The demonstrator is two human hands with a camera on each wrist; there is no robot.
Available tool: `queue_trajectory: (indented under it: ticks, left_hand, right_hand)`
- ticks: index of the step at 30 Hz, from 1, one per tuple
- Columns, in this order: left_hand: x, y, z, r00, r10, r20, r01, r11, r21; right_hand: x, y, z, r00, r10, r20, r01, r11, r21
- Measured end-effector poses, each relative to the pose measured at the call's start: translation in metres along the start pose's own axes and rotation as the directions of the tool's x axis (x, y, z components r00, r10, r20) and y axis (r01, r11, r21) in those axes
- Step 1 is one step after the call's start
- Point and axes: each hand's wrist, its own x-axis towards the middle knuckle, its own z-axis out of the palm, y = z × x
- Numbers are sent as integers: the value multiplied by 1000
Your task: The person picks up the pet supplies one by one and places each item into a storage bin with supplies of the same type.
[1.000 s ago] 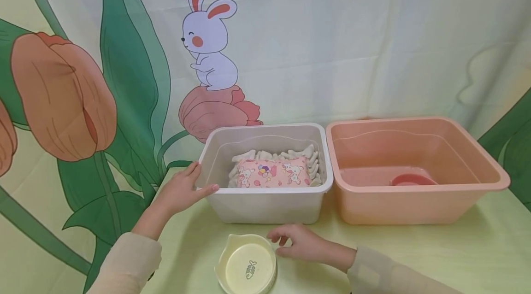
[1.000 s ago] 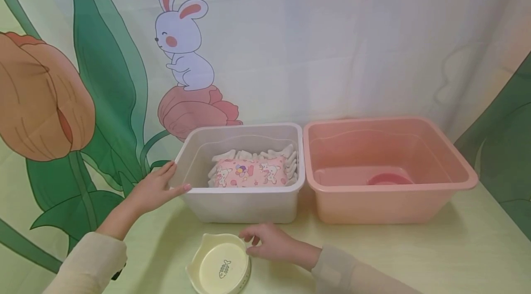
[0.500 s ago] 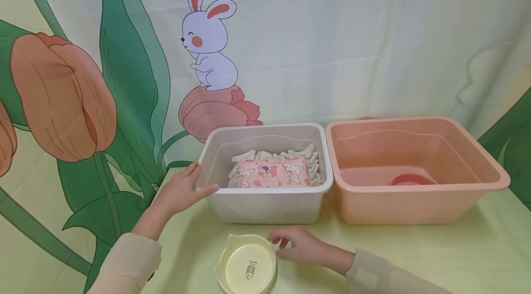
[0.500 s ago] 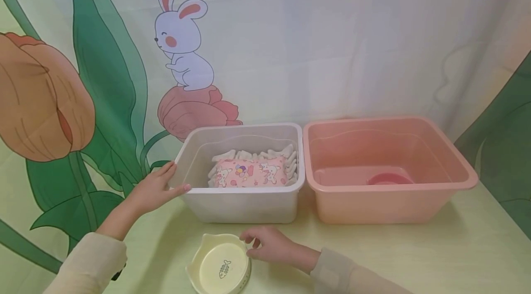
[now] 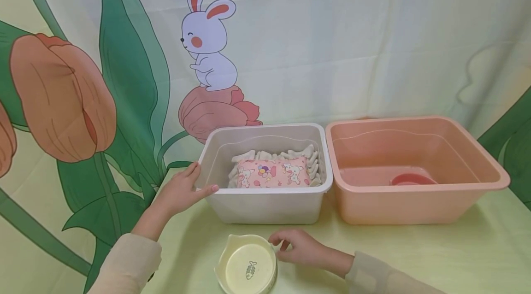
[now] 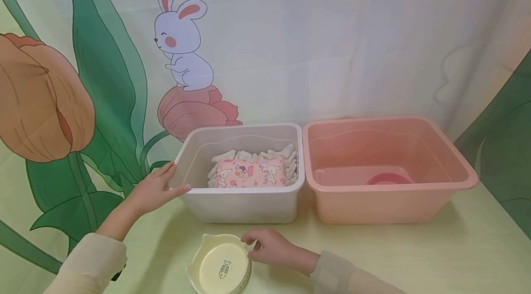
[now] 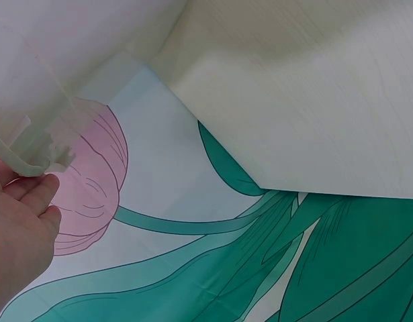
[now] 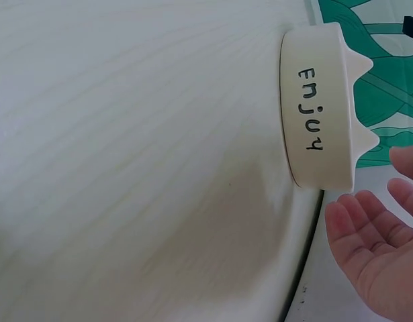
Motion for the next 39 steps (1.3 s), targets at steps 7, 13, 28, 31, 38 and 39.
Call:
queue_trajectory:
  ticks: [7,13,28,31,38,39]
  left_hand:
    - [1,0,0,1000,-1,5,1,1000,0]
    - [1,0,-1,1000,12,-5,-12,1000,5]
    - [0,2,-2,1000,16,-16,-15,1000,14]
    - [-1,2,-2,1000,14,-13,-14,1000,18]
    - [-1,1,0,1000,11,-9,-10,1000,23]
    - [-1,1,0,1000,10,-8,-9,1000,23]
  right_hand:
    - [0,0,2,1000,14,-3,-14,1000,18]
    - [0,6,6,999,28,-19,-28,999,17]
    - [0,9,17,995,93,-47,-88,993,84]
    - [-1,8,19,994,97,-53,-91,991,103]
    - [-1,9,23,991,121,-53,-112,983,145]
    - [-1,9,23,990,127,-54,-118,982,147]
